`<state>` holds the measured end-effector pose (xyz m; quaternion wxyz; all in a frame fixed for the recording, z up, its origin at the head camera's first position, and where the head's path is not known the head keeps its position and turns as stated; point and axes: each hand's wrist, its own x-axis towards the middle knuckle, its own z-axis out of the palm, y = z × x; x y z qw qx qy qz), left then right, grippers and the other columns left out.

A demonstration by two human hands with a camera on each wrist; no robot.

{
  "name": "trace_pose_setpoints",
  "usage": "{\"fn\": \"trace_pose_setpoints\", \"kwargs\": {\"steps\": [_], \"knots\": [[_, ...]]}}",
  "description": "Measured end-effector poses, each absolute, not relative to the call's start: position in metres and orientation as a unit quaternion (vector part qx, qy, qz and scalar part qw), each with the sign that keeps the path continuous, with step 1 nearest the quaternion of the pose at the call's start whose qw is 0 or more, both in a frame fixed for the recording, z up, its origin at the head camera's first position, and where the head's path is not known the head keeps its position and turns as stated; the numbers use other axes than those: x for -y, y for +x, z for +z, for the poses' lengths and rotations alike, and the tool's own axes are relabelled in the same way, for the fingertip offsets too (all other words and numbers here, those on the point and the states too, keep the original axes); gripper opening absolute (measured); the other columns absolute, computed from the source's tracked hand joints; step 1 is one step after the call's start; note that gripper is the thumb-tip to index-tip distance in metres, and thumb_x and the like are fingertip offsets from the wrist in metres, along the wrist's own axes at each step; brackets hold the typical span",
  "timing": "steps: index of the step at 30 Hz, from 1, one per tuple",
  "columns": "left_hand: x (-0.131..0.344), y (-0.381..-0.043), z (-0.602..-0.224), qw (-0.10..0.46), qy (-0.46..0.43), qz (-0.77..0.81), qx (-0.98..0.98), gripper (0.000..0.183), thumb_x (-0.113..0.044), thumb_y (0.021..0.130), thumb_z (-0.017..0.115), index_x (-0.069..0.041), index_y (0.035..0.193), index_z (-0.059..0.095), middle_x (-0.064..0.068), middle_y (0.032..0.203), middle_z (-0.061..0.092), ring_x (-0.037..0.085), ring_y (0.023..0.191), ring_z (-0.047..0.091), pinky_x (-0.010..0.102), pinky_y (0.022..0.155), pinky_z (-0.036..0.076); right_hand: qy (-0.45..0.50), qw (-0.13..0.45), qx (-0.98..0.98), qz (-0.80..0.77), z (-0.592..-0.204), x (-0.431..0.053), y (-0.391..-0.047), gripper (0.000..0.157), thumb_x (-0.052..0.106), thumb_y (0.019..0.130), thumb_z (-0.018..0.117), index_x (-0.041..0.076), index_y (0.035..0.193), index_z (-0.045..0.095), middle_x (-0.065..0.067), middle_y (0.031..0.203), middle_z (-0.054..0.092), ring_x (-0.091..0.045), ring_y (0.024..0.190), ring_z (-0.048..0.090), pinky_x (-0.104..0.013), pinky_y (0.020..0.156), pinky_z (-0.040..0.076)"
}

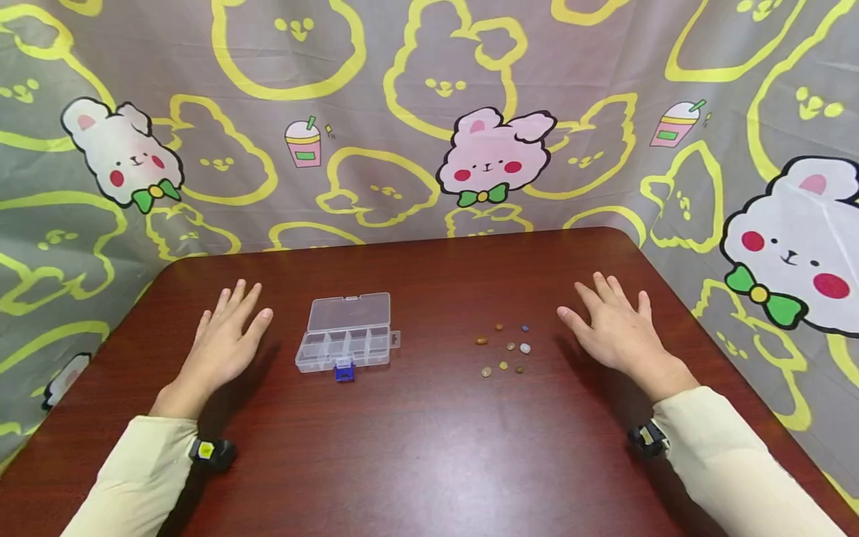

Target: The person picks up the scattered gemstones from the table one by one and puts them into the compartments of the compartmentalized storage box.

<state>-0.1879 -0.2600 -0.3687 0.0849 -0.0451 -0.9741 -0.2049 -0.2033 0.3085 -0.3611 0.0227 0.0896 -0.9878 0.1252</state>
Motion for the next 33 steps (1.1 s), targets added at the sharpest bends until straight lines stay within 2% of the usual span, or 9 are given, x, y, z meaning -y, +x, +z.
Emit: {"fn": "trace_pose_setpoints", "kwargs": {"steps": [6,11,15,17,20,24,28,33], "knots": [[0.257,-0.189,-0.368,0.090,-0.047,-0.245,0.964,0.070,-0.052,0.107,0.033,-0.007,0.160,0.023,0.022,0.165,0.012,0.044,0.150,0.007,0.070,0.114,0.011,0.095,0.026,0.981,0.165,-0.361,-0.303,-0.201,0.073,0.054,0.104,0.042,-0.002,0.151,0.037,-0.035,0.157,0.020,-0.050,0.146,0.013,-0.078,0.106,0.006],[0.254,-0.189,-0.366,0.092,-0.035,-0.324,0.941,0.068,-0.045,0.107,0.043,-0.004,0.158,0.026,0.024,0.162,0.023,0.047,0.146,0.019,0.065,0.116,0.018,0.109,0.049,0.975,0.189,-0.366,-0.295,-0.196,0.068,0.049,0.104,0.049,-0.003,0.147,0.044,-0.034,0.154,0.029,-0.052,0.140,0.027,-0.075,0.104,0.024],[0.251,-0.188,-0.367,0.089,-0.011,-0.386,0.918,0.067,-0.038,0.105,0.052,-0.002,0.157,0.029,0.026,0.156,0.035,0.045,0.141,0.033,0.060,0.114,0.027,0.118,0.062,0.967,0.217,-0.368,-0.288,-0.191,0.065,0.047,0.103,0.053,-0.001,0.146,0.047,-0.032,0.150,0.038,-0.051,0.136,0.035,-0.070,0.102,0.032],[0.249,-0.188,-0.368,0.088,0.002,-0.420,0.903,0.065,-0.034,0.104,0.055,-0.001,0.156,0.032,0.027,0.150,0.042,0.044,0.135,0.042,0.057,0.110,0.036,0.125,0.070,0.962,0.232,-0.369,-0.285,-0.190,0.062,0.045,0.103,0.055,-0.001,0.144,0.048,-0.030,0.146,0.043,-0.050,0.134,0.038,-0.069,0.101,0.033],[0.246,-0.188,-0.368,0.077,0.019,-0.473,0.877,0.063,-0.028,0.103,0.060,0.000,0.154,0.035,0.027,0.142,0.050,0.039,0.121,0.053,0.045,0.097,0.049,0.133,0.076,0.954,0.256,-0.369,-0.280,-0.188,0.059,0.042,0.102,0.058,-0.001,0.142,0.051,-0.028,0.140,0.051,-0.047,0.130,0.043,-0.067,0.099,0.037],[0.241,-0.188,-0.369,0.051,0.035,-0.521,0.852,0.063,-0.022,0.101,0.063,0.002,0.152,0.037,0.027,0.138,0.052,0.033,0.107,0.058,0.027,0.076,0.056,0.140,0.084,0.946,0.280,-0.369,-0.273,-0.186,0.052,0.037,0.100,0.062,-0.001,0.136,0.057,-0.025,0.129,0.060,-0.043,0.113,0.058,-0.061,0.090,0.047],[0.236,-0.187,-0.371,0.028,0.044,-0.539,0.841,0.064,-0.019,0.099,0.066,0.002,0.152,0.037,0.027,0.137,0.052,0.033,0.099,0.062,0.025,0.068,0.058,0.148,0.093,0.939,0.295,-0.370,-0.267,-0.185,0.043,0.029,0.097,0.068,0.000,0.128,0.062,-0.020,0.117,0.068,-0.035,0.096,0.068,-0.053,0.080,0.054],[0.231,-0.183,-0.373,-0.001,0.053,-0.556,0.829,0.065,-0.019,0.098,0.067,0.003,0.151,0.037,0.028,0.137,0.052,0.032,0.093,0.062,0.027,0.065,0.058,0.154,0.090,0.936,0.304,-0.372,-0.260,-0.186,0.036,0.028,0.095,0.072,0.003,0.120,0.066,-0.013,0.108,0.071,-0.027,0.089,0.068,-0.041,0.075,0.055]]}}
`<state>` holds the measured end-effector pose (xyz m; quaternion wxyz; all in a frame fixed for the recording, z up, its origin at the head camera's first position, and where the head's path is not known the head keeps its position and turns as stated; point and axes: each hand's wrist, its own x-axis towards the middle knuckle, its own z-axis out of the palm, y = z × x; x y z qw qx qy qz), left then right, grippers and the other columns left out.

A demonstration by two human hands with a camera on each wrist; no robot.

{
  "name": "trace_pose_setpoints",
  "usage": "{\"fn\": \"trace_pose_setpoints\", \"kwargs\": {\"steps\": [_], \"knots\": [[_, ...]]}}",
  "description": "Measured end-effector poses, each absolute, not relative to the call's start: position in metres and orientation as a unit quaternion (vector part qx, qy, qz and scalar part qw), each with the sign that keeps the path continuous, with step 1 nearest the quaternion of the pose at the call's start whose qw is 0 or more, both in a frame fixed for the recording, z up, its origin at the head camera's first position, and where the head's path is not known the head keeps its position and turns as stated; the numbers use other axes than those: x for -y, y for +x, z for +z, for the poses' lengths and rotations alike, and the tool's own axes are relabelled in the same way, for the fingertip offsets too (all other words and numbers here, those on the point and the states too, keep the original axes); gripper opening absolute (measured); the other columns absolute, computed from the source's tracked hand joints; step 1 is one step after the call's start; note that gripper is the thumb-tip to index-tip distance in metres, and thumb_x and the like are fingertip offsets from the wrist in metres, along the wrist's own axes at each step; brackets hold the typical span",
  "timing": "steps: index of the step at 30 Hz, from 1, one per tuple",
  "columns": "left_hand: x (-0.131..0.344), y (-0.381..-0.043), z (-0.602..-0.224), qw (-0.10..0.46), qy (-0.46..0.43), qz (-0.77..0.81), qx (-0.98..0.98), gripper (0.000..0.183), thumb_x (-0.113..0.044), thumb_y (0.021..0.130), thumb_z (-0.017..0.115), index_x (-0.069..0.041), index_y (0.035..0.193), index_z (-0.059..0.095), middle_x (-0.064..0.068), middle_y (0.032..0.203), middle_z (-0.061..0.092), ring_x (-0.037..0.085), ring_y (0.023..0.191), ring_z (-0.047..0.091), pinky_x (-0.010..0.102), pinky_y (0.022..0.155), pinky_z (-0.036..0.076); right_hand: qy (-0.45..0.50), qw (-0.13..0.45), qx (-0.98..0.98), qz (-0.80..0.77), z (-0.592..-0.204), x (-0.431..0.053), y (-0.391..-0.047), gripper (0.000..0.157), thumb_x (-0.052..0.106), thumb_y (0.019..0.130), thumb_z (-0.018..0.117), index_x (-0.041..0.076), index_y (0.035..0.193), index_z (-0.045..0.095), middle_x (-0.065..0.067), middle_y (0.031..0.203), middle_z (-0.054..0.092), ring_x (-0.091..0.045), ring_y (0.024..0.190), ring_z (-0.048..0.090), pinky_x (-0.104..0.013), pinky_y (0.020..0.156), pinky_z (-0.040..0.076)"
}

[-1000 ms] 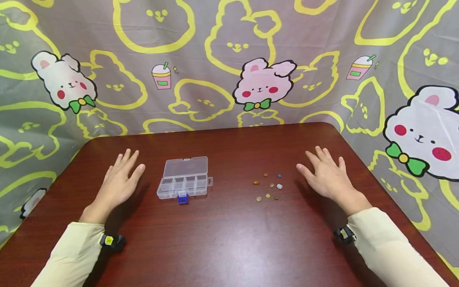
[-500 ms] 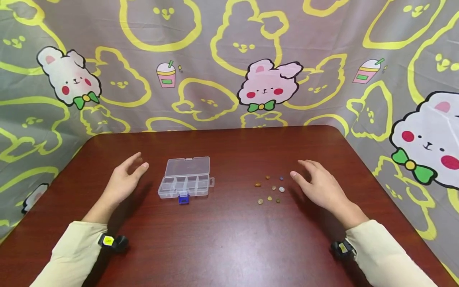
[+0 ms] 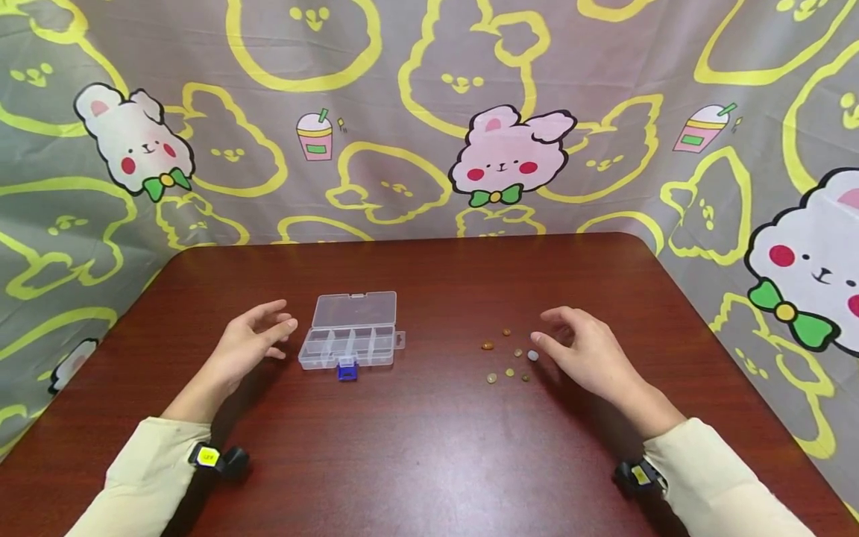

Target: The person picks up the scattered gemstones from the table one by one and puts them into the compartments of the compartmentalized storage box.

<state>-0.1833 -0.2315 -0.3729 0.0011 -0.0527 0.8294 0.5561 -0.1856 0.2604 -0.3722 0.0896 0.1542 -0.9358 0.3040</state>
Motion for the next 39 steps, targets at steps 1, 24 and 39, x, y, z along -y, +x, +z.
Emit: {"fn": "trace_pose_setpoints", "kwargs": {"steps": [1,24,39], "knots": [[0.230,-0.183,-0.373,0.008,-0.052,0.559,-0.827,0.065,-0.019,0.098,0.067,0.004,0.151,0.037,0.028,0.137,0.051,0.032,0.093,0.062,0.027,0.066,0.059,0.153,0.086,0.936,0.306,-0.372,-0.260,-0.185,0.035,0.028,0.095,0.072,0.004,0.119,0.067,-0.010,0.105,0.071,-0.025,0.086,0.067,-0.038,0.073,0.055],[0.214,-0.190,-0.384,0.054,-0.023,0.582,-0.811,0.053,-0.005,0.096,0.066,0.009,0.142,0.046,0.026,0.119,0.058,0.017,0.071,0.057,0.030,0.055,0.059,0.206,-0.016,0.898,0.390,-0.381,-0.236,-0.163,0.019,0.010,0.087,0.080,0.008,0.103,0.071,0.005,0.072,0.060,-0.010,0.056,0.056,-0.024,0.047,0.044],[0.216,-0.185,-0.388,0.049,0.002,0.575,-0.817,0.056,0.004,0.090,0.069,0.009,0.141,0.047,0.031,0.119,0.058,0.017,0.072,0.064,0.032,0.058,0.060,0.236,-0.016,0.911,0.337,-0.384,-0.220,-0.164,0.016,0.004,0.084,0.080,0.007,0.098,0.072,0.009,0.076,0.062,-0.005,0.061,0.054,-0.023,0.052,0.046]]}}
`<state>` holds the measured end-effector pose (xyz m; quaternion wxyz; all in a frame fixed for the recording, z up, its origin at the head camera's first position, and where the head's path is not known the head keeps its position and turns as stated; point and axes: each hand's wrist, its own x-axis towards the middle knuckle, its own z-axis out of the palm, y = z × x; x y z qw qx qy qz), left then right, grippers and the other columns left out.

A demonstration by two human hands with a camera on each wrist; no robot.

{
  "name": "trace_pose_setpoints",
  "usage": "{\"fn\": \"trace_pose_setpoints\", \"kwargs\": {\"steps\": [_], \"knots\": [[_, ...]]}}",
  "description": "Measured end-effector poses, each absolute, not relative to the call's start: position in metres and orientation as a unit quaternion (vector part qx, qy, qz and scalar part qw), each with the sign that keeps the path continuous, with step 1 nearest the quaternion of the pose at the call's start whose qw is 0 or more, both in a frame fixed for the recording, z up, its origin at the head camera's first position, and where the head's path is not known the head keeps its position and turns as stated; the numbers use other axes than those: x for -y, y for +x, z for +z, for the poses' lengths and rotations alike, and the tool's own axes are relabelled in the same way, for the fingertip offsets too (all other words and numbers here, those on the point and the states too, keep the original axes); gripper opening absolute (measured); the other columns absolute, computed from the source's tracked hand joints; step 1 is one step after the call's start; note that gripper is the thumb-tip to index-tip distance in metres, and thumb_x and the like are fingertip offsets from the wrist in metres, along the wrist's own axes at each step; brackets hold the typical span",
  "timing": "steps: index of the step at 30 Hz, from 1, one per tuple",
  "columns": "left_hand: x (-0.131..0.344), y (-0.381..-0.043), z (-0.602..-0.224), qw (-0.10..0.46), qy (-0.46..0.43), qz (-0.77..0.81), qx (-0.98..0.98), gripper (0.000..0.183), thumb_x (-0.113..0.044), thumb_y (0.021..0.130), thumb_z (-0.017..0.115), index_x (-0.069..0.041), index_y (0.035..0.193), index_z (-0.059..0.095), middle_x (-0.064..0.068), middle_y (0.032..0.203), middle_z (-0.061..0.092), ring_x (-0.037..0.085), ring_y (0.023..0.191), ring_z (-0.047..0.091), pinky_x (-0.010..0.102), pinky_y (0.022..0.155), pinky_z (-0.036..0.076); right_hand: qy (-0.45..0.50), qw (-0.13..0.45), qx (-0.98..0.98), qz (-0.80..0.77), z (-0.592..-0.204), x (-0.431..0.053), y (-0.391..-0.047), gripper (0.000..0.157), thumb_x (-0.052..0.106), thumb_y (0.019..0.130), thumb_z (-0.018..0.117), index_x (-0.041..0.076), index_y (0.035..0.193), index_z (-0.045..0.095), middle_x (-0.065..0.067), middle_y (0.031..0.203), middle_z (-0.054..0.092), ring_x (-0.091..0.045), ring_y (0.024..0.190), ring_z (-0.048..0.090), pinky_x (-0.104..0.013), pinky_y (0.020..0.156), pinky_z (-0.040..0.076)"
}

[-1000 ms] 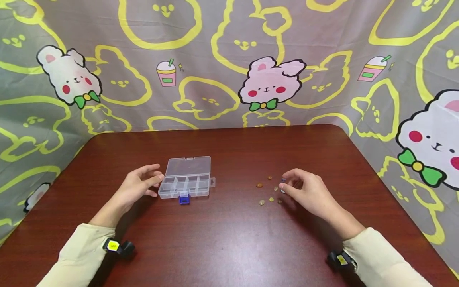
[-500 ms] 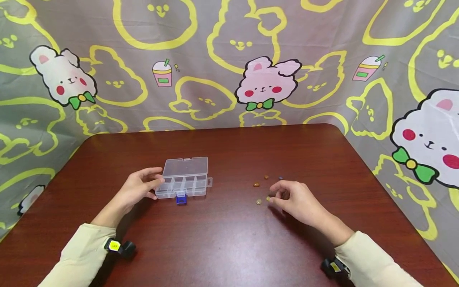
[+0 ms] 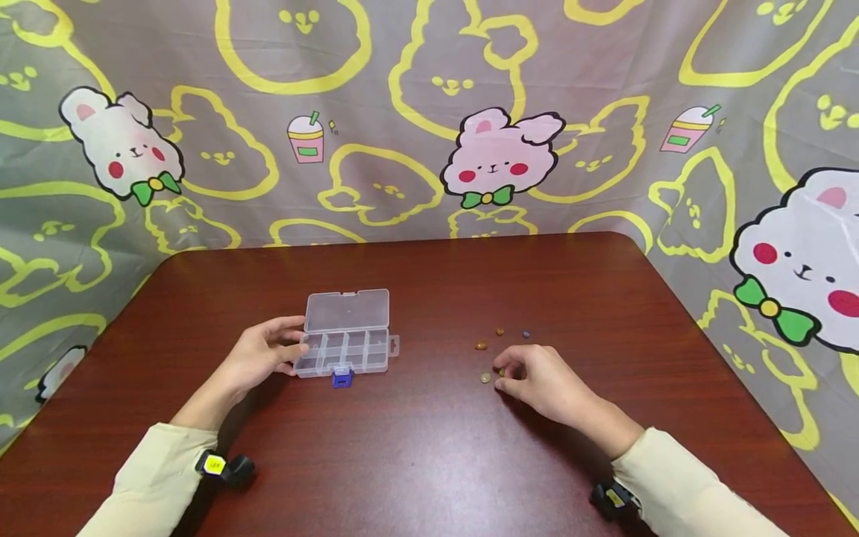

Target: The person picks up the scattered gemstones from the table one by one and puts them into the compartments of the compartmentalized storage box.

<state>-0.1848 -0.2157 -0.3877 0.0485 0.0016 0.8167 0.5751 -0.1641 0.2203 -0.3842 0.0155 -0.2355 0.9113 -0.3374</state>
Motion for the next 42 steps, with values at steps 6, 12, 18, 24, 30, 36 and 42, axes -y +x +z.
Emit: {"fn": "trace_pose_setpoints", "kwargs": {"steps": [6,12,18,24,30,36,42], "knots": [[0.2172,-0.1835,-0.3894,0.040,0.013,0.577,-0.816,0.057,0.006,0.089,0.070,0.009,0.142,0.047,0.033,0.117,0.061,0.018,0.070,0.066,0.034,0.057,0.060,-0.230,0.001,-0.922,-0.311,-0.3860,-0.2196,-0.1666,0.016,0.002,0.082,0.079,0.007,0.096,0.073,0.010,0.073,0.061,-0.004,0.061,0.053,-0.024,0.054,0.045],[0.2183,-0.1839,-0.3907,0.040,0.030,0.573,-0.818,0.057,0.007,0.089,0.068,0.011,0.142,0.047,0.034,0.121,0.060,0.019,0.073,0.067,0.035,0.059,0.061,-0.235,-0.001,-0.925,-0.299,-0.3868,-0.2191,-0.1689,0.012,0.003,0.083,0.079,0.008,0.093,0.074,0.011,0.074,0.063,-0.003,0.063,0.054,-0.024,0.055,0.046],[0.2185,-0.1819,-0.3914,0.044,0.030,0.574,-0.817,0.057,0.007,0.090,0.068,0.011,0.142,0.046,0.035,0.123,0.060,0.020,0.075,0.068,0.035,0.060,0.061,-0.235,-0.010,-0.928,-0.290,-0.3863,-0.2182,-0.1692,0.012,0.001,0.082,0.078,0.011,0.087,0.073,0.011,0.075,0.065,-0.004,0.067,0.057,-0.024,0.057,0.048],[0.2189,-0.1812,-0.3908,0.043,0.036,0.573,-0.817,0.057,0.005,0.092,0.068,0.010,0.143,0.045,0.034,0.123,0.060,0.022,0.079,0.068,0.035,0.061,0.061,-0.225,0.012,-0.926,-0.303,-0.3839,-0.2168,-0.1688,0.011,0.000,0.084,0.077,0.009,0.085,0.071,0.007,0.072,0.064,-0.004,0.050,0.052,-0.024,0.045,0.047],[0.2187,-0.1822,-0.3921,0.044,0.038,0.572,-0.818,0.057,0.005,0.092,0.067,0.010,0.144,0.045,0.034,0.124,0.059,0.022,0.079,0.067,0.035,0.061,0.061,-0.238,-0.004,-0.932,-0.272,-0.3813,-0.2159,-0.1691,0.015,0.003,0.084,0.079,0.013,0.080,0.069,0.011,0.071,0.061,-0.004,0.062,0.053,-0.025,0.054,0.046],[0.2183,-0.1826,-0.3916,0.047,0.040,0.567,-0.821,0.057,0.005,0.092,0.067,0.010,0.145,0.044,0.034,0.125,0.059,0.022,0.081,0.068,0.035,0.062,0.061,-0.242,-0.015,-0.934,-0.263,-0.3823,-0.2165,-0.1682,0.021,0.003,0.083,0.080,0.016,0.076,0.065,0.013,0.069,0.058,-0.003,0.064,0.052,-0.025,0.056,0.044],[0.2181,-0.1816,-0.3907,0.047,0.033,0.562,-0.825,0.057,0.005,0.092,0.067,0.009,0.144,0.044,0.034,0.125,0.059,0.023,0.080,0.068,0.035,0.062,0.061,-0.253,-0.027,-0.931,-0.261,-0.3829,-0.2165,-0.1665,0.023,0.005,0.084,0.080,0.018,0.076,0.063,0.015,0.070,0.057,-0.003,0.065,0.051,-0.025,0.057,0.045]]}}
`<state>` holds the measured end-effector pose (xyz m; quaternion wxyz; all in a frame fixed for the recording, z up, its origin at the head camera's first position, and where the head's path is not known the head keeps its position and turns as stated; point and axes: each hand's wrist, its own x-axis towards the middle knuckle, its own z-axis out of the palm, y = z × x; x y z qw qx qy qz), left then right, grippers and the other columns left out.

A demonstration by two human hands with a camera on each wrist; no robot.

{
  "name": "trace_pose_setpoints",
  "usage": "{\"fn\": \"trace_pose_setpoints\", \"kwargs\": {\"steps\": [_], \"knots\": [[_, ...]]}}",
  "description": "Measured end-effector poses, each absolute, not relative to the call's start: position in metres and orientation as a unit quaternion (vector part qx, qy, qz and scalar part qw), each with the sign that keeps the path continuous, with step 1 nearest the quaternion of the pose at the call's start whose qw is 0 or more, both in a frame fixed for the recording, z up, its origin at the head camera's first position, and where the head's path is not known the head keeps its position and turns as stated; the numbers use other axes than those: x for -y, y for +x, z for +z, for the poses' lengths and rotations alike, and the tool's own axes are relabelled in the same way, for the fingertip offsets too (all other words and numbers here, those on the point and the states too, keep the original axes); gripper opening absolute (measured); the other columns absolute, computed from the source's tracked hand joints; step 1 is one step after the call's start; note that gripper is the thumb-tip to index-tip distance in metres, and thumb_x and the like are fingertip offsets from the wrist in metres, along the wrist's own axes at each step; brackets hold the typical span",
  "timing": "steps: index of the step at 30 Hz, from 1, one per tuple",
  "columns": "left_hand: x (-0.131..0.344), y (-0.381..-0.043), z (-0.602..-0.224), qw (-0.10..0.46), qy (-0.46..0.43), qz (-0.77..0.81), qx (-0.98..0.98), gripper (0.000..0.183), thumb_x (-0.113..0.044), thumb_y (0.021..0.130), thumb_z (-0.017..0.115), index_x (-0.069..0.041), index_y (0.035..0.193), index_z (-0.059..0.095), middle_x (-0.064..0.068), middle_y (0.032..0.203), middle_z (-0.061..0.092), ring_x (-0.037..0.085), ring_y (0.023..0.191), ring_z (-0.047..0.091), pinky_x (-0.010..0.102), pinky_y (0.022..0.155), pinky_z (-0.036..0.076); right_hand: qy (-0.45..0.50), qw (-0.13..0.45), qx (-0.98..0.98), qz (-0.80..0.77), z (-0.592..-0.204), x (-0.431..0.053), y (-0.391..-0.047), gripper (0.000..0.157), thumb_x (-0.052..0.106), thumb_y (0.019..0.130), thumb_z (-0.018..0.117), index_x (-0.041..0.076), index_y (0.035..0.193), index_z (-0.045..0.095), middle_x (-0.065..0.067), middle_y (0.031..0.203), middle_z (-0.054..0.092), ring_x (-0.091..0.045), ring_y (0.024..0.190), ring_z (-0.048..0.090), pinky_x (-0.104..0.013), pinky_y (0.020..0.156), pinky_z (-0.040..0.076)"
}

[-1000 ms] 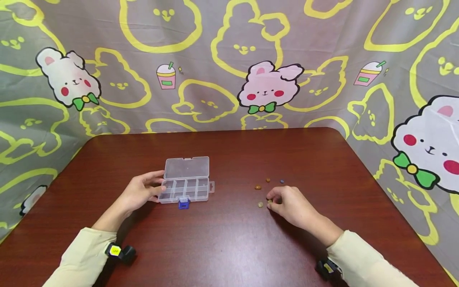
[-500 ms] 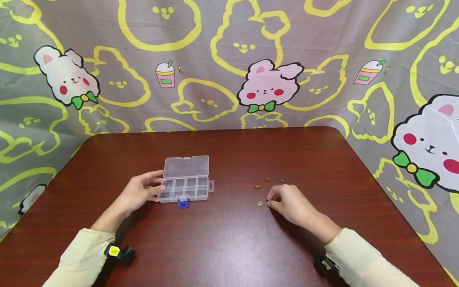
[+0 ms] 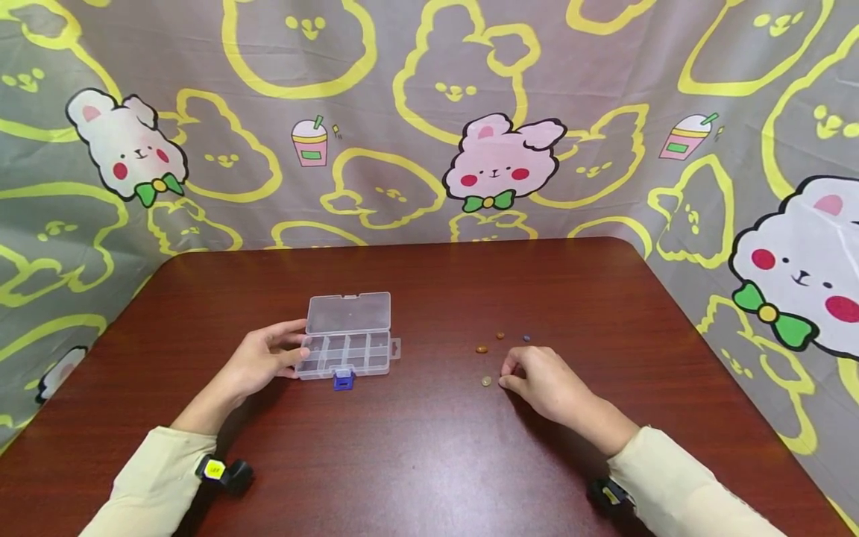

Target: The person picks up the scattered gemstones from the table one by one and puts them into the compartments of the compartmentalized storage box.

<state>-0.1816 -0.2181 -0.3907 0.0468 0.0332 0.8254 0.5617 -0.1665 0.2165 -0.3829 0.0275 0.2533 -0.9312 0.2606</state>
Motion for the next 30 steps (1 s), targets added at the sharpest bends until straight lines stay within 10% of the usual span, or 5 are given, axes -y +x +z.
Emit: {"fn": "trace_pose_setpoints", "kwargs": {"steps": [30], "knots": [[0.218,-0.181,-0.391,0.044,0.027,0.570,-0.820,0.055,0.004,0.092,0.069,0.007,0.143,0.048,0.032,0.124,0.061,0.020,0.077,0.068,0.035,0.062,0.062,0.222,-0.028,0.901,0.371,-0.366,-0.193,-0.178,0.006,0.006,0.091,0.074,0.006,0.097,0.076,0.001,0.085,0.070,-0.010,0.051,0.050,-0.024,0.047,0.046]]}}
